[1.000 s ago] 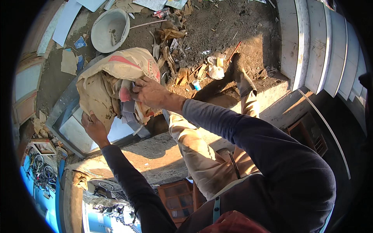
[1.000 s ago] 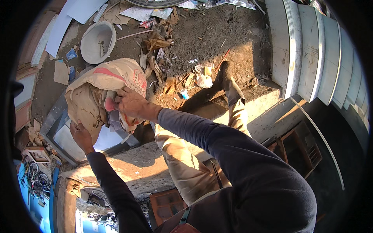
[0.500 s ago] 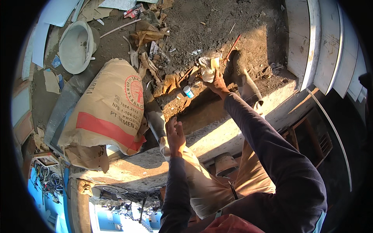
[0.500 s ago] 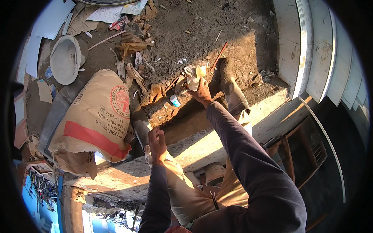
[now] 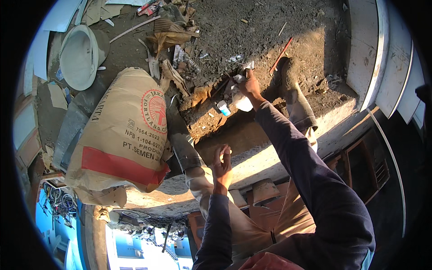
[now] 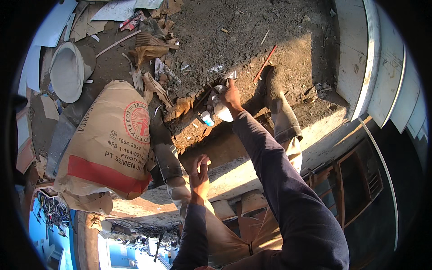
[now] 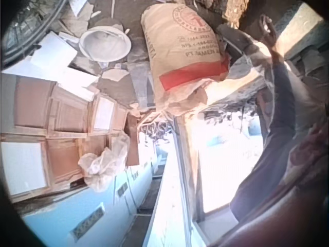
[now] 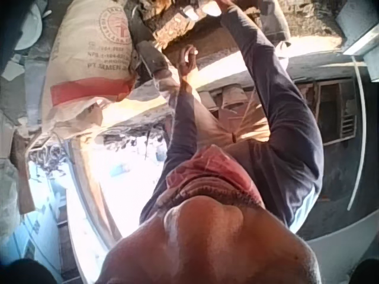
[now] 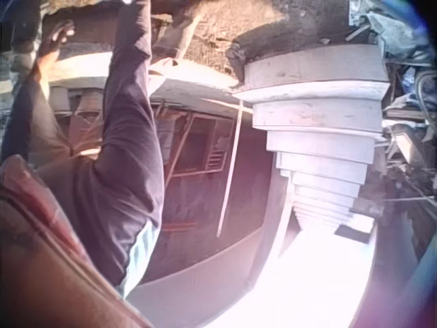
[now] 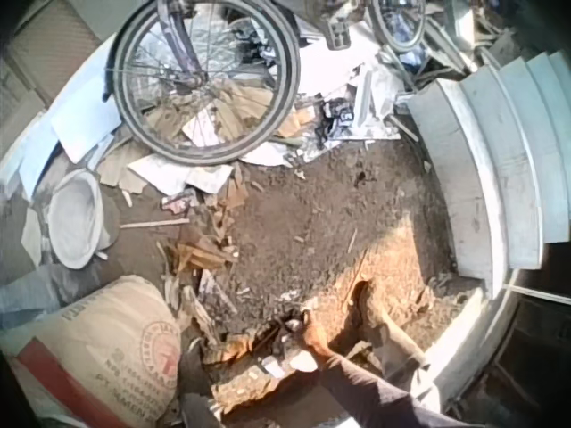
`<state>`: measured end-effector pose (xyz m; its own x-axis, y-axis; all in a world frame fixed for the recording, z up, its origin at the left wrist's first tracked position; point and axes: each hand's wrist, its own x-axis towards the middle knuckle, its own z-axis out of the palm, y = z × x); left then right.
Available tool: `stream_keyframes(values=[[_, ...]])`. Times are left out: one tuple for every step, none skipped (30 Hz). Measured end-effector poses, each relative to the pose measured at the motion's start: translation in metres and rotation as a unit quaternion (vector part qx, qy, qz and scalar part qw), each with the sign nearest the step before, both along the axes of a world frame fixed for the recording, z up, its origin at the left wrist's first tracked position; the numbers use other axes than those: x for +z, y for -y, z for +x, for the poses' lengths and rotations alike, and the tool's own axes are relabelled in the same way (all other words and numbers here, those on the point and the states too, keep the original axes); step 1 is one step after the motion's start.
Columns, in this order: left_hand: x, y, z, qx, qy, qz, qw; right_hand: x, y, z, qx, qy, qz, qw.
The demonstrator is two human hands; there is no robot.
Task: The person sorts through a pile of debris and recyclables, picking up items such as plastic bottles, cardboard, and paper, and placing them into a large sack. The person also moves a bicycle frame and a white board aside to access more items.
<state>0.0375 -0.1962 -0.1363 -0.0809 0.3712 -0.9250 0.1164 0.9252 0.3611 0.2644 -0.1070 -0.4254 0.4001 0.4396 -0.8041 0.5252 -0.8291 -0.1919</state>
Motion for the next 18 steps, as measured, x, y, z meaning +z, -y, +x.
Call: stream_keyframes(values=[[-0.002, -0.001, -0.003, 0.015, 0.008, -0.014, 1.0, 0.013, -0.007, -0.011, -0.031, -0.061, 0.061, 0.996], [-0.008, -0.003, -0.006, 0.055, 0.019, -0.004, 0.998, 0.021, -0.019, -0.03, -0.112, -0.182, 0.167, 0.963], [-0.015, -0.003, -0.009, 0.097, 0.026, -0.024, 0.995, 0.031, -0.033, -0.047, -0.203, -0.28, 0.218, 0.913], [-0.027, -0.003, -0.012, 0.117, 0.025, -0.028, 0.992, 0.043, -0.051, -0.058, -0.191, -0.354, 0.25, 0.881], [-0.045, -0.004, -0.017, 0.136, 0.023, -0.038, 0.99, 0.057, -0.073, -0.069, -0.194, -0.401, 0.241, 0.862], [-0.065, -0.005, -0.022, 0.159, 0.024, -0.049, 0.986, 0.072, -0.097, -0.079, -0.206, -0.421, 0.208, 0.858], [-0.087, -0.005, -0.027, 0.179, 0.03, -0.062, 0.981, 0.083, -0.13, -0.088, -0.074, -0.371, 0.248, 0.892], [-0.109, -0.005, -0.028, 0.222, 0.026, -0.079, 0.971, 0.09, -0.169, -0.098, -0.041, -0.369, 0.258, 0.892], [-0.13, -0.005, -0.028, 0.27, 0.025, -0.103, 0.957, 0.097, -0.209, -0.102, 0.064, -0.304, 0.255, 0.916], [-0.151, -0.005, -0.033, 0.32, 0.046, -0.153, 0.934, 0.1, -0.247, -0.106, 0.176, -0.249, 0.282, 0.91], [-0.162, 0.002, -0.035, 0.3, 0.066, -0.121, 0.944, 0.096, -0.286, -0.111, 0.249, -0.205, 0.206, 0.924], [-0.184, -0.002, -0.036, 0.307, 0.045, -0.17, 0.936, 0.088, -0.322, -0.123, 0.335, -0.191, 0.203, 0.9], [-0.207, -0.009, -0.038, 0.308, 0.013, -0.265, 0.914, 0.074, -0.344, -0.142, 0.404, -0.098, 0.173, 0.893], [-0.221, -0.011, -0.037, 0.366, 0.037, -0.262, 0.892, 0.061, -0.357, -0.156, 0.472, -0.006, 0.146, 0.869], [-0.233, -0.015, -0.037, 0.417, 0.058, -0.274, 0.864, 0.048, -0.366, -0.162, 0.518, 0.0, 0.11, 0.848], [-0.242, -0.018, -0.037, 0.448, 0.074, -0.283, 0.845, 0.036, -0.363, -0.166, 0.501, -0.017, 0.118, 0.857], [-0.252, -0.023, -0.04, 0.48, 0.101, -0.281, 0.825, 0.026, -0.357, -0.172, 0.491, -0.008, 0.085, 0.867], [-0.258, -0.027, -0.042, 0.505, 0.121, -0.257, 0.815, 0.019, -0.343, -0.177, 0.482, -0.038, 0.102, 0.87]])
